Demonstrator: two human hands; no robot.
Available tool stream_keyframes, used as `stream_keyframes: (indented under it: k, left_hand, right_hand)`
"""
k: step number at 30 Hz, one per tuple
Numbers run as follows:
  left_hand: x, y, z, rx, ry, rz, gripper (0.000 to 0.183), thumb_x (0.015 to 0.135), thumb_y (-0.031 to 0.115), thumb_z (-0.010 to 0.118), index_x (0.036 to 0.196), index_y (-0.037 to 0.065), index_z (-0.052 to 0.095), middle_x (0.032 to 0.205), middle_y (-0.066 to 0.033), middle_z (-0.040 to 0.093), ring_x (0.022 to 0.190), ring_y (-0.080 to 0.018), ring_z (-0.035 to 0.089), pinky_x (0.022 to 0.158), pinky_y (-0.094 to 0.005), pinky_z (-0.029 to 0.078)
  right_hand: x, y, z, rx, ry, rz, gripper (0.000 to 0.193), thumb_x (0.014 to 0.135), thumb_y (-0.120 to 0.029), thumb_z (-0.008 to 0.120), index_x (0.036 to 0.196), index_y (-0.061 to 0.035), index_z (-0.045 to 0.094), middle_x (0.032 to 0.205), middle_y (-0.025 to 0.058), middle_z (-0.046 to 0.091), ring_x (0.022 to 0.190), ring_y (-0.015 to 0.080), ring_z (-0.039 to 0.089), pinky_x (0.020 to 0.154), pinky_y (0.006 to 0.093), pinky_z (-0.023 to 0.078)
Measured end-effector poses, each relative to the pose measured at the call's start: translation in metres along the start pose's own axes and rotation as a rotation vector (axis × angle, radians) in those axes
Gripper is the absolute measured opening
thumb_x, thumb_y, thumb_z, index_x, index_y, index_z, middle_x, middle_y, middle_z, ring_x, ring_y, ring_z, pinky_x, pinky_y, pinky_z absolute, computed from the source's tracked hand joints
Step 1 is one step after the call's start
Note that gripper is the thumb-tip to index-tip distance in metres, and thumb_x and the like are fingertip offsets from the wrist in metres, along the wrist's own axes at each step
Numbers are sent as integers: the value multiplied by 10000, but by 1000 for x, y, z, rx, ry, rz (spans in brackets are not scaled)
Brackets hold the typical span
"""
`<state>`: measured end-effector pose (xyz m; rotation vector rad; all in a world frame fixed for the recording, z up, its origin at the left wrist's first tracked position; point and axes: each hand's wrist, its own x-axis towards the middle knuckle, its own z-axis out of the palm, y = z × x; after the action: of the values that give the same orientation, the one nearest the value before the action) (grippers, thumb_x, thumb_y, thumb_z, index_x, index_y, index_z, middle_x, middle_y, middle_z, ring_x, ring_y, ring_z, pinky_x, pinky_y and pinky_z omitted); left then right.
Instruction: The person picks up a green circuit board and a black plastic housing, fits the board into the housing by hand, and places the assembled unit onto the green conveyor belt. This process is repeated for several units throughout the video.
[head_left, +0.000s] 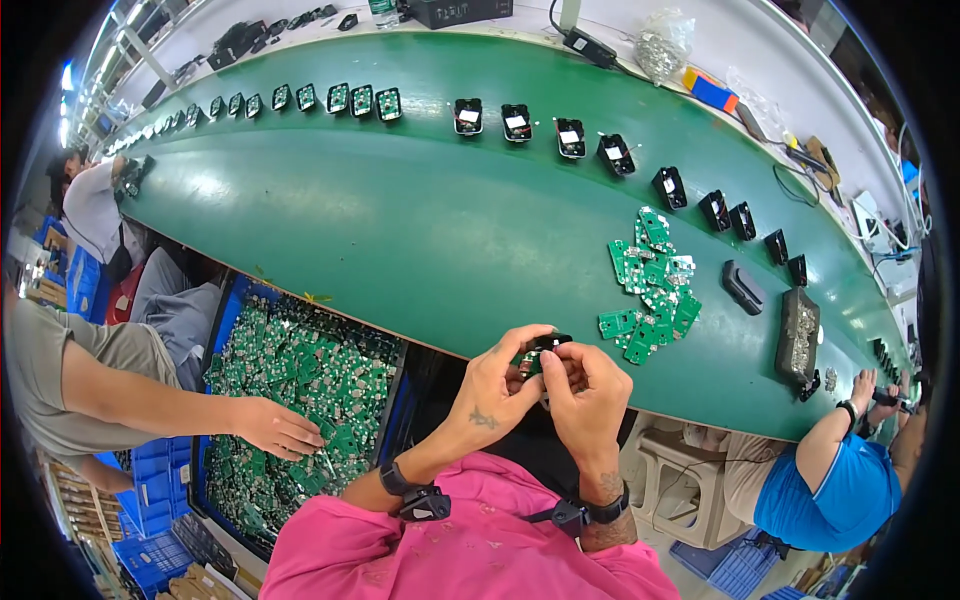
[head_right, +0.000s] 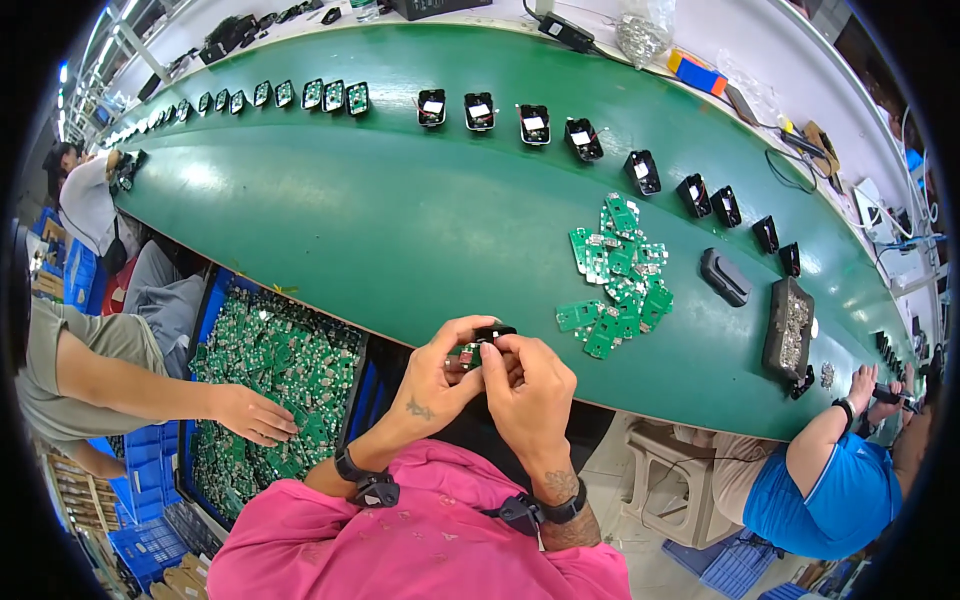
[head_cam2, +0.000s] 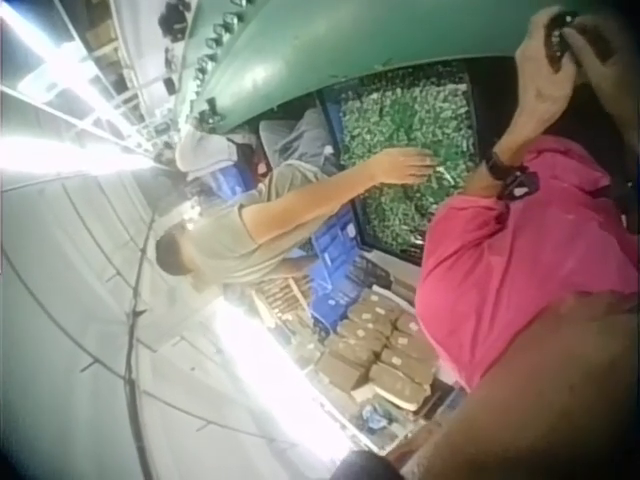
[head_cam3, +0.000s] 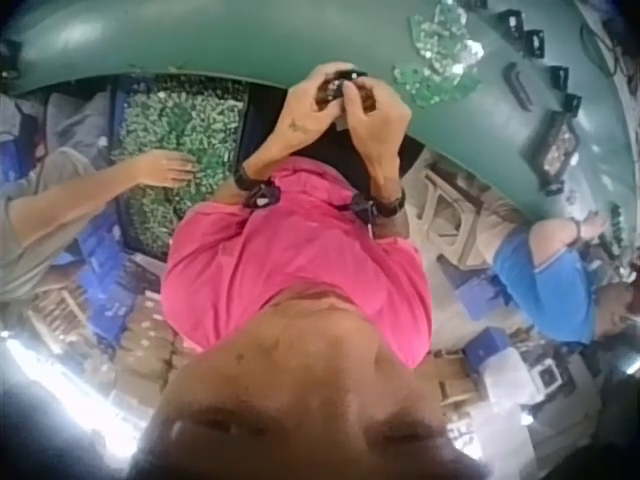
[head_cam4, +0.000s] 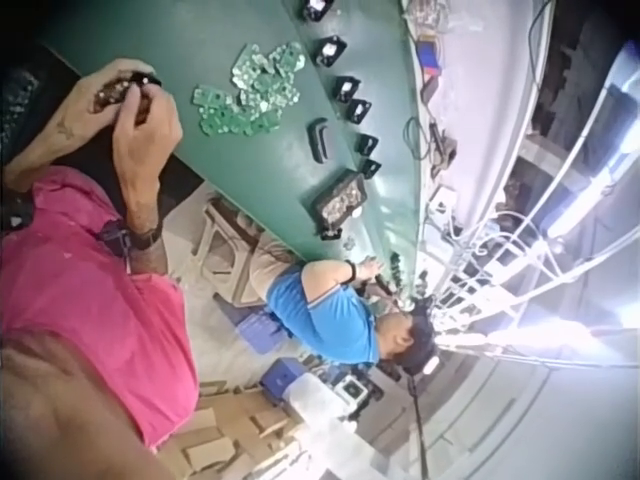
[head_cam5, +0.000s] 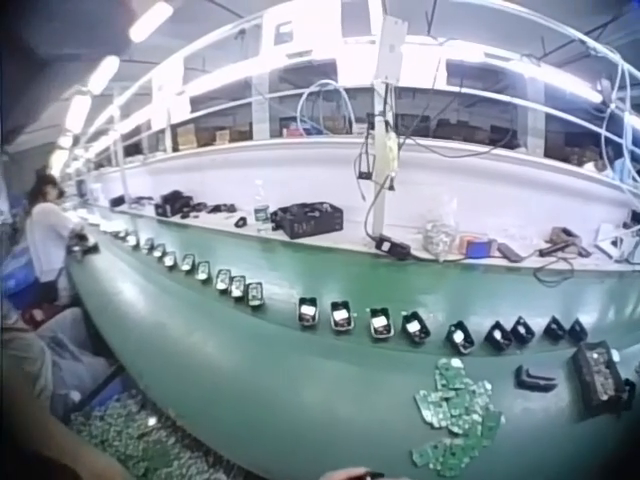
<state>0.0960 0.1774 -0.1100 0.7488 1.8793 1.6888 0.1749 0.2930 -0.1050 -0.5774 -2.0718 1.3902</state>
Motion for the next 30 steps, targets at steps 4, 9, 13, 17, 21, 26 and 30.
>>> stream_keyframes:
  k: [4, 9, 13, 17, 21, 26, 30]
  left_hand:
    - [-2, 1, -1, -28, -11, -52, 453, 914, -4, 622, 1355, 48, 535, 1088, -123, 648, 795, -106, 665, 664, -272, 555]
    - [-1, 0, -8, -102, 18, -157, 425, 932, -25, 611, 1348, 16, 538, 1178, -136, 670, 949, -96, 653, 762, -242, 564]
    - [-1, 11, -10, 27, 6, -133, 415, 933, -37, 598, 1342, 1, 537, 1174, -133, 674, 939, -102, 660, 765, -243, 568]
    - [2, 12, -6, 49, 94, -9, 409, 928, -32, 590, 1333, -8, 539, 1139, -147, 679, 907, -131, 684, 748, -269, 581]
    - [3, 19, -8, -25, 206, 66, 407, 919, -33, 591, 1322, -11, 550, 1105, -155, 691, 883, -150, 705, 717, -288, 593]
    - [0, 26, -7, 125, 115, 110, 430, 920, -26, 600, 1345, 17, 551, 1063, -170, 681, 846, -145, 702, 691, -295, 592]
    - [-1, 28, -8, 24, 109, 17, 432, 921, -21, 600, 1348, 18, 551, 1080, -172, 675, 836, -144, 700, 687, -292, 592]
  right_hand:
    - [0, 7, 3, -68, 32, -101, 110, 891, -47, 719, 900, 51, 670, 783, 51, 697, 605, 72, 610, 529, 242, 473]
    - [3, 3, 2, 146, -62, 59, 75, 906, -26, 695, 915, 46, 675, 749, 34, 662, 617, 74, 603, 536, 227, 461]
    - [7, 0, -4, 157, -158, 69, 47, 912, -12, 668, 934, 28, 682, 752, 66, 649, 605, 108, 582, 531, 264, 450]
    - [0, 4, -6, 244, -131, 33, 88, 976, -20, 609, 983, 58, 648, 823, 42, 605, 639, 64, 554, 537, 214, 432]
    - [-6, -3, -5, 212, -49, -15, 92, 986, -16, 588, 1036, 42, 640, 855, 46, 605, 646, 68, 567, 534, 210, 443]
    - [3, -15, -7, 185, -113, -60, 95, 975, -9, 605, 1039, 51, 641, 874, 55, 621, 656, 77, 612, 546, 207, 472]
    - [1, -20, -1, 386, -130, 73, 100, 967, -13, 623, 1036, 58, 638, 863, 49, 622, 647, 77, 606, 543, 207, 471]
